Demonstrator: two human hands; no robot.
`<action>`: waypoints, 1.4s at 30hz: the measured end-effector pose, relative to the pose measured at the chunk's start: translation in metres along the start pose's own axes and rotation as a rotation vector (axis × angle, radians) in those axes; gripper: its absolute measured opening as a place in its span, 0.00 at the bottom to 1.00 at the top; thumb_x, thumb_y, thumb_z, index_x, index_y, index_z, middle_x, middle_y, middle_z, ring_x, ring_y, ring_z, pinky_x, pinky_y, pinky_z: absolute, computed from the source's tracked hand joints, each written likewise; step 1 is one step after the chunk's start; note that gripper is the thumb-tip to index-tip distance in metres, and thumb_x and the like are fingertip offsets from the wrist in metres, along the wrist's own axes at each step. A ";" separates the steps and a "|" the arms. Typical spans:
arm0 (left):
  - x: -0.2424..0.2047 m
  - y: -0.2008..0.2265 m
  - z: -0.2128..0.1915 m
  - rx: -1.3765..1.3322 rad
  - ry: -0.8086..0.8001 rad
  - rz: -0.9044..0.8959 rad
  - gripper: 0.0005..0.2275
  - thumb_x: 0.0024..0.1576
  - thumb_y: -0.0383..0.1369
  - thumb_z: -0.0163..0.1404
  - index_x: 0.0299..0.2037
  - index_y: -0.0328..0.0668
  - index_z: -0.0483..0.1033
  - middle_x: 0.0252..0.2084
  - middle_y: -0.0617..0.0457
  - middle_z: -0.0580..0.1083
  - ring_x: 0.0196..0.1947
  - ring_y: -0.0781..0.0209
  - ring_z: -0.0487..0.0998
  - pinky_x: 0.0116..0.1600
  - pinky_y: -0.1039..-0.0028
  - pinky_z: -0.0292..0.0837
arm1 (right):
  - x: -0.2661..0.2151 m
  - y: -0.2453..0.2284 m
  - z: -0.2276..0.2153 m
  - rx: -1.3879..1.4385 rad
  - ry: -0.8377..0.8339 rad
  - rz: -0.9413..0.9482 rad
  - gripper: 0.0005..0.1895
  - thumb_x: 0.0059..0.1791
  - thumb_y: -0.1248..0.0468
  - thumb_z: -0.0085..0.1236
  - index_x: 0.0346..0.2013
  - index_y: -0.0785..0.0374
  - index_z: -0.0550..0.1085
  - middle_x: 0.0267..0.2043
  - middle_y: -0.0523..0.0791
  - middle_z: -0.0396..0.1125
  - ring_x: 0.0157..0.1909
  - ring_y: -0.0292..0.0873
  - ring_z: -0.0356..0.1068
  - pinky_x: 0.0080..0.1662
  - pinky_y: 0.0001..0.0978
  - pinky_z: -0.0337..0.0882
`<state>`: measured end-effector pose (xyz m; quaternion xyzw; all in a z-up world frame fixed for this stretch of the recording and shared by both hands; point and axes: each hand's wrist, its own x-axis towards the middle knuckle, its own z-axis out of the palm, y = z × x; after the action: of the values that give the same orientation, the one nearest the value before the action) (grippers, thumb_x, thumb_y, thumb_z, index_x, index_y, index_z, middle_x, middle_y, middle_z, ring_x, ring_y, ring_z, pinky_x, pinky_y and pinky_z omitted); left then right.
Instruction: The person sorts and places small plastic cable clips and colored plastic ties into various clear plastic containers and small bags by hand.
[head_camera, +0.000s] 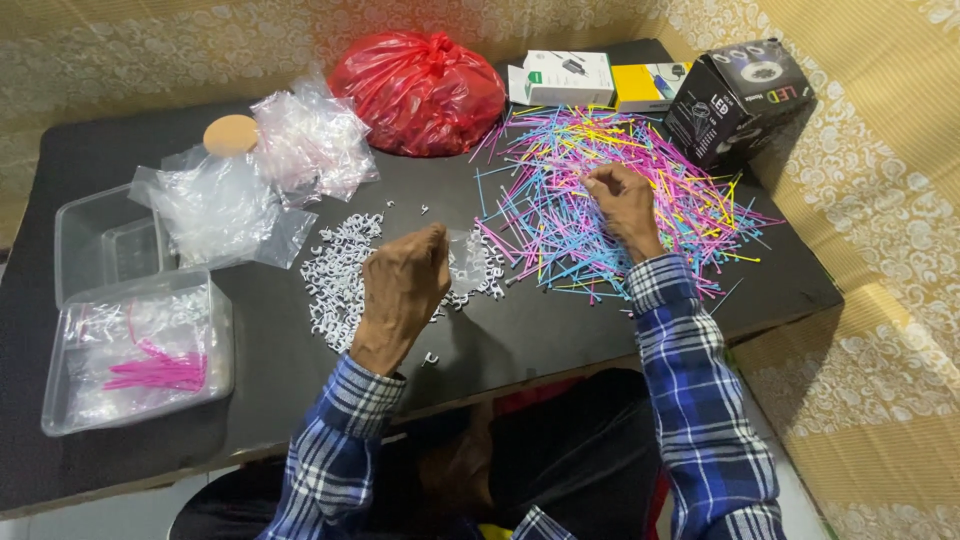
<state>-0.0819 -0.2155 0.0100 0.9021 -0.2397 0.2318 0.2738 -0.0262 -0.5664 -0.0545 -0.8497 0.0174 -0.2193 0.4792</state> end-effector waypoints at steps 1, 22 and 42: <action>-0.001 -0.002 0.002 0.002 0.000 -0.003 0.12 0.60 0.26 0.49 0.22 0.48 0.68 0.11 0.55 0.66 0.12 0.57 0.72 0.20 0.74 0.65 | -0.003 -0.011 0.000 0.002 -0.003 0.000 0.06 0.50 0.62 0.63 0.42 0.55 0.81 0.37 0.47 0.75 0.44 0.41 0.76 0.48 0.34 0.72; 0.018 -0.007 0.022 0.045 -0.097 -0.020 0.05 0.57 0.24 0.47 0.31 0.45 0.74 0.12 0.54 0.67 0.14 0.55 0.75 0.23 0.66 0.71 | -0.025 -0.240 0.007 -0.506 -0.747 -0.400 0.14 0.48 0.75 0.55 0.47 0.69 0.80 0.35 0.60 0.76 0.38 0.65 0.76 0.42 0.56 0.74; 0.018 -0.012 0.031 -0.140 -0.030 -0.125 0.10 0.61 0.28 0.48 0.25 0.45 0.70 0.13 0.50 0.68 0.16 0.51 0.78 0.24 0.68 0.72 | -0.040 -0.225 0.023 0.005 -0.599 -0.384 0.08 0.52 0.72 0.57 0.45 0.65 0.81 0.36 0.55 0.76 0.38 0.50 0.78 0.40 0.38 0.76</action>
<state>-0.0521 -0.2314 -0.0077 0.8975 -0.2025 0.1833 0.3463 -0.0938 -0.4165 0.1063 -0.8630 -0.2843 -0.0464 0.4150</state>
